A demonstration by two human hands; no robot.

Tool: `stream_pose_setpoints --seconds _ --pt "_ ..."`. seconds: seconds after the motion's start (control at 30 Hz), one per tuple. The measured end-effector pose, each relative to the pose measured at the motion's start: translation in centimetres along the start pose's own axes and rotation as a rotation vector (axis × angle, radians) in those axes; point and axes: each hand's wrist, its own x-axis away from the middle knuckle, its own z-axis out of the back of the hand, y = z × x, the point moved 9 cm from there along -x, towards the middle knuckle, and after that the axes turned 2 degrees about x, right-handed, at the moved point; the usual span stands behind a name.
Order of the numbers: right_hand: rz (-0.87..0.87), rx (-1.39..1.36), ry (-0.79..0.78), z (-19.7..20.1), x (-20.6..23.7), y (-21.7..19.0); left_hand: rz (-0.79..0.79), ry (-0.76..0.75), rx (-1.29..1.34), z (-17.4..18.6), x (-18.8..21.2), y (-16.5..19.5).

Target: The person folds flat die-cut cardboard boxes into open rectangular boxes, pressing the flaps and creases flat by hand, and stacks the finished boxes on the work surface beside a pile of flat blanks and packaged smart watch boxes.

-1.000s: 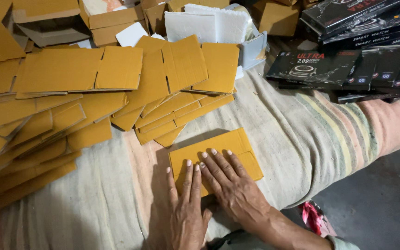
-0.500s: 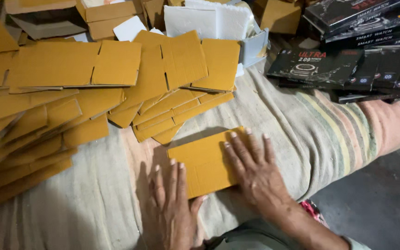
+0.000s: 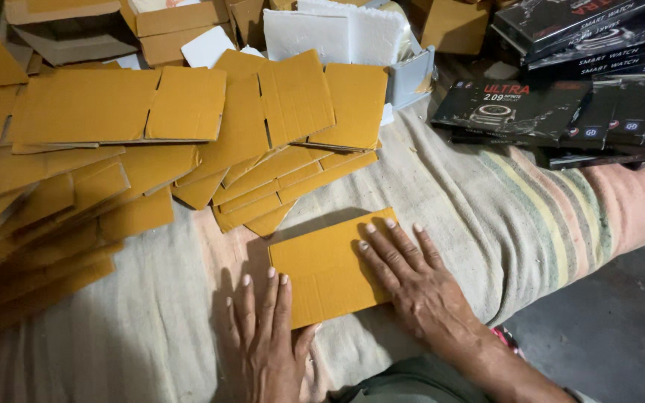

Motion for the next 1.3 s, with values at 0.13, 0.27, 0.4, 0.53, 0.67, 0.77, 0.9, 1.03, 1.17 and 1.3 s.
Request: stream_pose_setpoints --seconds 0.13,0.27,0.4,0.53,0.67,0.77,0.9,1.03,1.17,1.3 --pt "-0.010 0.024 -0.021 -0.3 -0.8 -1.3 0.093 -0.160 0.037 -1.4 -0.8 0.7" --pt "0.117 -0.062 0.017 -0.5 -1.8 -4.0 0.010 -0.221 0.087 -2.1 -1.8 3.0" --pt "0.170 -0.255 0.064 0.0 -1.9 -3.8 0.037 -0.266 0.107 -3.1 -1.3 2.4" --pt "0.140 -0.080 0.012 0.5 -1.1 -1.8 0.027 -0.133 0.026 -2.3 -0.6 0.8" --pt "0.109 -0.226 0.037 1.9 -0.4 -0.3 -0.030 -0.082 -0.019 -0.9 -0.5 0.2" --pt "0.096 -0.266 0.017 1.4 -1.3 -1.3 0.007 -0.115 -0.030 -0.9 -1.6 1.0" --pt "0.092 -0.298 0.030 0.1 -4.8 -3.4 0.111 -0.088 0.083 -2.2 -5.2 2.4" --pt "0.069 -0.196 -0.018 -1.4 -8.2 -2.5 0.124 -0.038 0.121 -2.6 -7.6 1.8" --pt "-0.055 -0.150 -0.134 -2.9 -9.6 -1.1 0.320 -0.193 0.063 -4.3 -8.4 -0.6" --pt "-0.183 -0.003 -0.068 -2.3 -8.5 1.0 0.464 -0.279 0.127 -5.2 -8.3 -2.4"
